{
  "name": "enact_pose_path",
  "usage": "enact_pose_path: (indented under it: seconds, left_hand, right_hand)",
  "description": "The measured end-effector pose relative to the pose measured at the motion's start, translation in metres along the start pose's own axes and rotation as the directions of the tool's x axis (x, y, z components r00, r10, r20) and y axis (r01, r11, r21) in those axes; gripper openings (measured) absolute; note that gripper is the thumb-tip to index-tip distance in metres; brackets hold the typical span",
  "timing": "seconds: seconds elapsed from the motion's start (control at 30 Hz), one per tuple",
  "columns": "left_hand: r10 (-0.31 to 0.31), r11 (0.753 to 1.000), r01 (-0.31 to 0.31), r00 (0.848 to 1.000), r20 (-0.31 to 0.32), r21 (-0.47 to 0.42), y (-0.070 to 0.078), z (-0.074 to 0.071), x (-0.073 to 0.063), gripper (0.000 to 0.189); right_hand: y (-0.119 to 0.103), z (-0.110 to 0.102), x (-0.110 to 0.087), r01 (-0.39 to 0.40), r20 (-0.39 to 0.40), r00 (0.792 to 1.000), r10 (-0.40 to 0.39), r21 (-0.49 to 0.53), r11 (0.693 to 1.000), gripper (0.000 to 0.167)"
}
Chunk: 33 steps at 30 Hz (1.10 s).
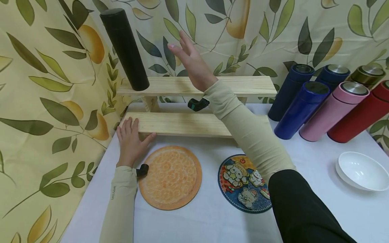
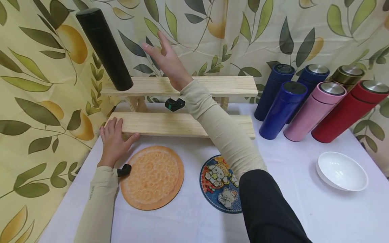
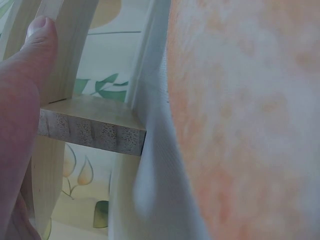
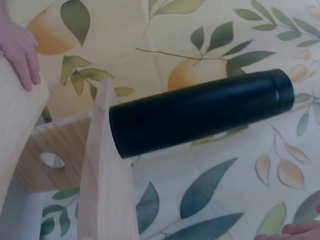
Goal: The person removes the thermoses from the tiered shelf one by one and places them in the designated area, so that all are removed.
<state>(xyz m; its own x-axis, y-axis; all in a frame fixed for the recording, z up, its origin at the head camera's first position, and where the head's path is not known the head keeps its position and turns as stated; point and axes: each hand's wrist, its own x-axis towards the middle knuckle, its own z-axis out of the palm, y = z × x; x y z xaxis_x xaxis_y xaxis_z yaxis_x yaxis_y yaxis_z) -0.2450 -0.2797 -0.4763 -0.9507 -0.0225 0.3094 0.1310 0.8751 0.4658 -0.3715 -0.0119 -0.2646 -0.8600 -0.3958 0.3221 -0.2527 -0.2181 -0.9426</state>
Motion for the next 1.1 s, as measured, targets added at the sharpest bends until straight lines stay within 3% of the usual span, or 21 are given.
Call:
enact_pose_path:
  seconds: [0.43, 0.7, 1.1]
  left_hand:
    - [0.008, 1.000, -0.008, 1.000, -0.019, 0.004, -0.001, -0.002, -0.001, 0.101]
    - [0.004, 1.000, -0.004, 1.000, 0.002, 0.029, -0.003, -0.001, 0.001, 0.104]
    - [-0.004, 0.999, 0.005, 1.000, -0.002, 0.038, -0.003, -0.002, 0.001, 0.101]
  right_hand:
    - [0.012, 0.033, 0.023, -0.083, 0.042, 0.995, 0.087, -0.097, 0.992, 0.084]
    - [0.027, 0.057, 0.033, -0.119, 0.053, 0.991, 0.127, -0.137, 0.983, 0.086]
    - [0.042, 0.096, 0.050, -0.173, -0.021, 0.985, 0.172, -0.166, 0.971, 0.098]
